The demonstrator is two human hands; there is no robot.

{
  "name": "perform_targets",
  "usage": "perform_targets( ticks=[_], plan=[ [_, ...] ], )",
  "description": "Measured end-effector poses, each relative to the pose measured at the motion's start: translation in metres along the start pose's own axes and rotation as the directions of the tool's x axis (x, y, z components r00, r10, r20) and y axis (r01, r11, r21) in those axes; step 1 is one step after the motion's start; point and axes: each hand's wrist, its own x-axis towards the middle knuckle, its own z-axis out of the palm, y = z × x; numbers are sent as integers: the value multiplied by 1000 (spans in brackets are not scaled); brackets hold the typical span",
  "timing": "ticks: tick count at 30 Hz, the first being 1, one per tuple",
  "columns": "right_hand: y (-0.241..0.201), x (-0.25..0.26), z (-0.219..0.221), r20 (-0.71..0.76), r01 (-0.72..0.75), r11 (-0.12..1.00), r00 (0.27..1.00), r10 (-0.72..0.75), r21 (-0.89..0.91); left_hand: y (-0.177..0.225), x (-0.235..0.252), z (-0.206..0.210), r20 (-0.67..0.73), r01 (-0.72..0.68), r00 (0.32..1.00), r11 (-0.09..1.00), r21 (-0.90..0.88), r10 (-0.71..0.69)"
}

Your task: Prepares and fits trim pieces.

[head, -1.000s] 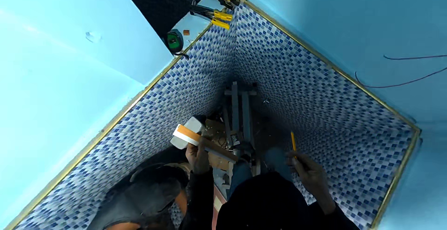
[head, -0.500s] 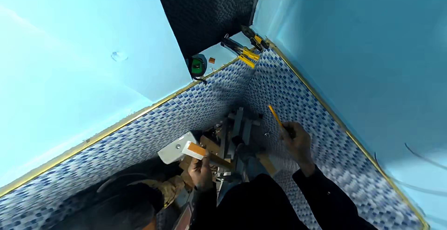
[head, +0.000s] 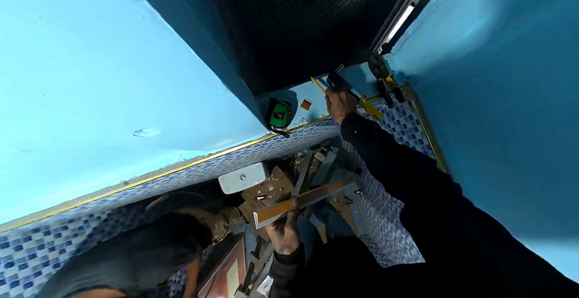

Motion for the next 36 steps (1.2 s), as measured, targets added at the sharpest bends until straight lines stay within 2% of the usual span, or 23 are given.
perform_targets(
  ticks=[3,6,8,11,14,19,25,29,32,36],
  plan=[
    [5,13,5,122,-11,996,992,22,-89,8,2,-3,-20,54,998,997,-48,-55],
    [10,9,1,147,-15,994,989,31,-107,17,3,-5,-62,134,988,985,-111,-141],
    [17,2,-12,121,-20,999,992,24,-38,26,5,-4,-65,178,980,976,-123,-187],
    [42,-18,-47,-5,-34,998,999,35,52,38,10,1,-23,272,959,938,-214,-284],
    [81,-35,-77,-30,-98,994,995,100,36,51,13,4,-12,350,927,877,-330,-375],
    [127,-37,-98,-30,-189,980,982,187,-67,53,18,5,68,405,904,793,-454,-423],
    [156,-16,-76,39,-245,966,968,248,-81,55,24,20,31,341,923,778,-528,-384],
    [149,-8,-69,57,-244,966,967,249,-89,56,29,37,-100,285,911,785,-550,-401],
    [147,-1,-64,78,-232,958,966,248,-168,49,31,45,-170,212,916,800,-561,-363],
    [145,7,-75,153,-239,946,949,276,-219,45,29,51,-223,143,901,742,-655,-371]
  ],
)
